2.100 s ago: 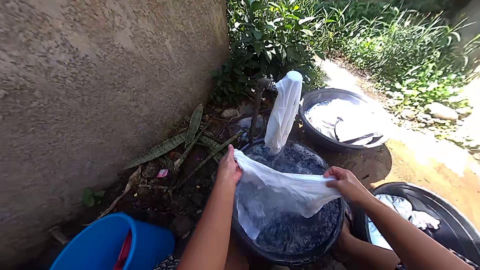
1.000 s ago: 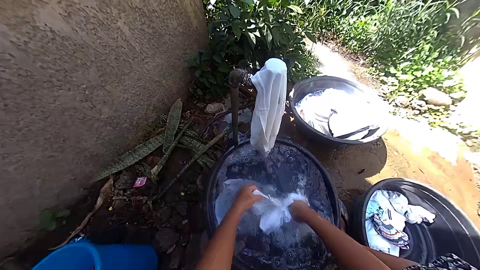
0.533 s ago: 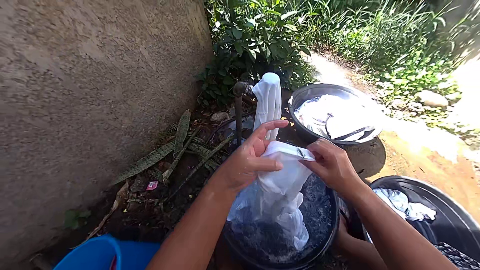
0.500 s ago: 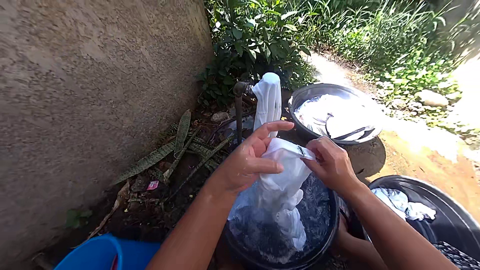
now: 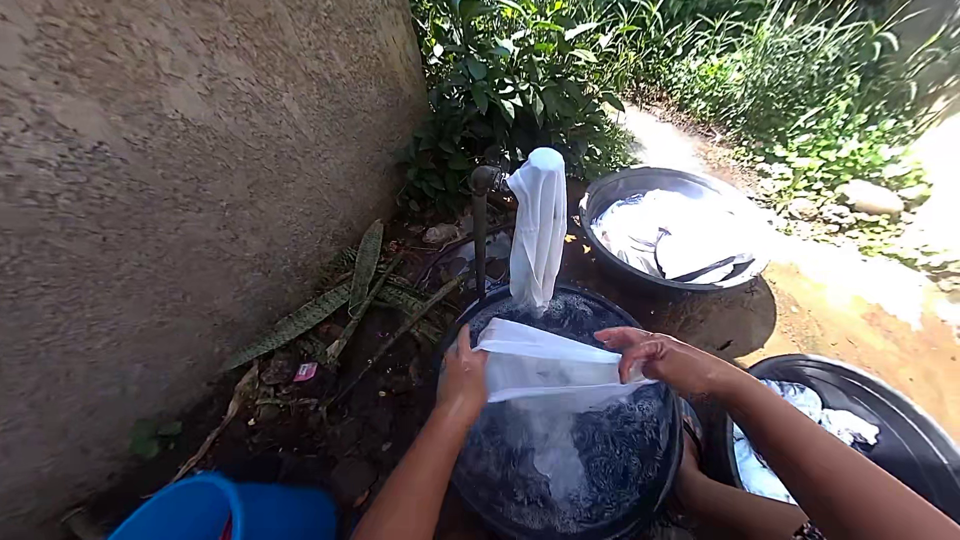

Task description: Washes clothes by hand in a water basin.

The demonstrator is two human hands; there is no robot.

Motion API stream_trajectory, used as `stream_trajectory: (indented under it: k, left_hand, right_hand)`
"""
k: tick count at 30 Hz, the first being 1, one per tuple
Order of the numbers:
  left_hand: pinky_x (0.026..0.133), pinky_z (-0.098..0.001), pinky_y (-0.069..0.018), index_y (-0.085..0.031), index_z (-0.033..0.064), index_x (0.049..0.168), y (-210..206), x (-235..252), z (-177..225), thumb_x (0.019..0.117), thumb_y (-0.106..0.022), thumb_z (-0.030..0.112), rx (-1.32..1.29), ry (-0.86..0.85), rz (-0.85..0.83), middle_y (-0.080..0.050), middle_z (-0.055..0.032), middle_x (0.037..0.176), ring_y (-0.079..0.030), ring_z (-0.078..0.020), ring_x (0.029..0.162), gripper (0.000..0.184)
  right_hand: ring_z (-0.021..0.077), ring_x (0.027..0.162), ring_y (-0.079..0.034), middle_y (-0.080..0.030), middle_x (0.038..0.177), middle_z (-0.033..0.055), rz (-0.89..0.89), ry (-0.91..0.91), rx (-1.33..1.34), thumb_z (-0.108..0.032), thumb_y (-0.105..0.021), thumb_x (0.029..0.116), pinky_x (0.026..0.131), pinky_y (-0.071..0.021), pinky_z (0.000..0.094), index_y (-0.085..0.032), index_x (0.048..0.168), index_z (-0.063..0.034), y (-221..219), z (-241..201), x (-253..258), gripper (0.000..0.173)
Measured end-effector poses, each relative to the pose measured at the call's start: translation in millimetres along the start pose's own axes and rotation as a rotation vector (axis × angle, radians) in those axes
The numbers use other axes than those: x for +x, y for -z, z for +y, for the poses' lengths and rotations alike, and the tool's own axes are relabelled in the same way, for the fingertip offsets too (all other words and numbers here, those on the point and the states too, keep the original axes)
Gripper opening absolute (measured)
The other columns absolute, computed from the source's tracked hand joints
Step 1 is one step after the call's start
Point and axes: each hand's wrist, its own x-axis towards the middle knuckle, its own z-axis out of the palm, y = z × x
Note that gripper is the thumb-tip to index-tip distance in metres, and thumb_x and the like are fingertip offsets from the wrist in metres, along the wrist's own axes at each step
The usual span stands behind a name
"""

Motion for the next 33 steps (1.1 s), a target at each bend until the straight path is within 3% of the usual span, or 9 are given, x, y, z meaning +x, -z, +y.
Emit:
stream_trajectory:
  k: [5,10,14,16,19,23,25,28,33]
  left_hand:
    - [0.107,-0.0608,-0.0453,-0.037,0.0051,0.157,-108,26,22,0.0786,-0.081,0.007,-0.231,0.064,-0.26,0.012,-0.0224,0.17,-0.035,-0.0535,0.143,0.09]
    - [0.119,-0.0575,-0.0321,-0.034,-0.0021,0.156,-155,46,16,0.0954,-0.067,0.015,-0.188,0.234,-0.254,-0.028,-0.0283,0.163,-0.032,-0.044,0.149,0.072]
    - [0.12,-0.0577,-0.0293,-0.04,-0.0016,0.154,-159,66,9,0.104,-0.055,0.032,-0.19,0.318,-0.018,-0.041,-0.0265,0.157,-0.036,-0.041,0.148,0.062]
    - [0.116,-0.0599,-0.0354,-0.049,-0.0009,0.148,-130,67,4,0.1003,-0.06,0.031,-0.105,0.241,-0.187,-0.048,-0.0248,0.152,-0.044,-0.0414,0.143,0.059]
    - [0.11,-0.0657,-0.0381,-0.056,0.0038,0.143,-71,71,-1,0.0976,-0.063,0.019,0.155,0.028,-0.525,-0.052,-0.0228,0.148,-0.047,-0.0435,0.139,0.048]
    - [0.106,-0.0697,-0.039,-0.044,0.0105,0.154,23,58,4,0.0963,-0.061,0.006,0.233,-0.154,-0.551,-0.054,-0.0264,0.145,-0.051,-0.0476,0.134,0.06]
    - [0.107,-0.0654,-0.0394,-0.037,0.0143,0.159,80,40,15,0.0993,-0.055,0.004,0.303,-0.227,-0.513,-0.052,-0.0248,0.147,-0.05,-0.045,0.136,0.064]
    - [0.105,-0.0615,-0.0434,-0.061,0.0078,0.14,159,11,31,0.1009,-0.053,0.004,0.423,-0.331,-0.332,-0.063,-0.021,0.133,-0.057,-0.0402,0.128,0.04]
    - [0.086,-0.0613,-0.0482,-0.076,0.0066,0.111,294,-77,73,0.1009,-0.056,0.001,0.456,-0.397,0.033,-0.071,-0.0187,0.102,-0.065,-0.0371,0.1,0.023]
  right_hand:
    - [0.0531,0.137,-0.045,-0.007,0.171,0.022,-0.121,-0.538,-0.375,0.008,-0.073,0.0783,0.104,-0.0445,0.0667,-0.041,0.157,-0.0148,-53,83,45,0.088]
    - [0.0494,0.143,-0.038,-0.024,0.164,0.0283,-0.029,-0.651,-0.16,-0.012,-0.087,0.0722,0.112,-0.0387,0.0655,-0.026,0.162,-0.0079,-127,124,74,0.109]
    - [0.042,0.154,-0.024,-0.023,0.165,0.0289,-0.029,-0.733,-0.181,-0.024,-0.073,0.0917,0.124,-0.0222,0.0577,-0.021,0.161,0.0016,-163,129,96,0.091]
    - [0.0449,0.15,-0.031,-0.029,0.164,0.0268,-0.087,-0.795,-0.341,-0.022,-0.058,0.1018,0.119,-0.03,0.0643,-0.027,0.161,-0.0018,-156,120,102,0.07]
    - [0.0554,0.143,-0.035,-0.019,0.168,0.0246,-0.261,-0.848,-0.485,-0.018,-0.069,0.0926,0.101,-0.0401,0.0756,-0.03,0.161,-0.01,-118,84,97,0.08]
    - [0.0536,0.126,-0.054,-0.018,0.169,0.02,-0.252,-0.676,-0.499,-0.009,-0.073,0.0865,0.093,-0.0468,0.0723,-0.031,0.161,-0.0121,-54,27,77,0.085]
    - [0.0485,0.128,-0.055,-0.04,0.158,0.0225,-0.212,-0.596,-0.478,-0.004,-0.068,0.0892,0.1,-0.0431,0.0705,-0.032,0.159,-0.0106,-18,-19,64,0.079]
    - [0.0454,0.126,-0.057,-0.058,0.139,0.0261,-0.105,-0.482,-0.523,0.003,-0.061,0.0937,0.103,-0.0416,0.0665,-0.037,0.157,-0.007,28,-95,43,0.069]
    - [0.0396,0.098,-0.068,-0.068,0.121,0.023,0.221,-0.155,-0.602,0.008,-0.063,0.0856,0.076,-0.0542,0.0615,-0.05,0.153,-0.0163,108,-191,-8,0.073]
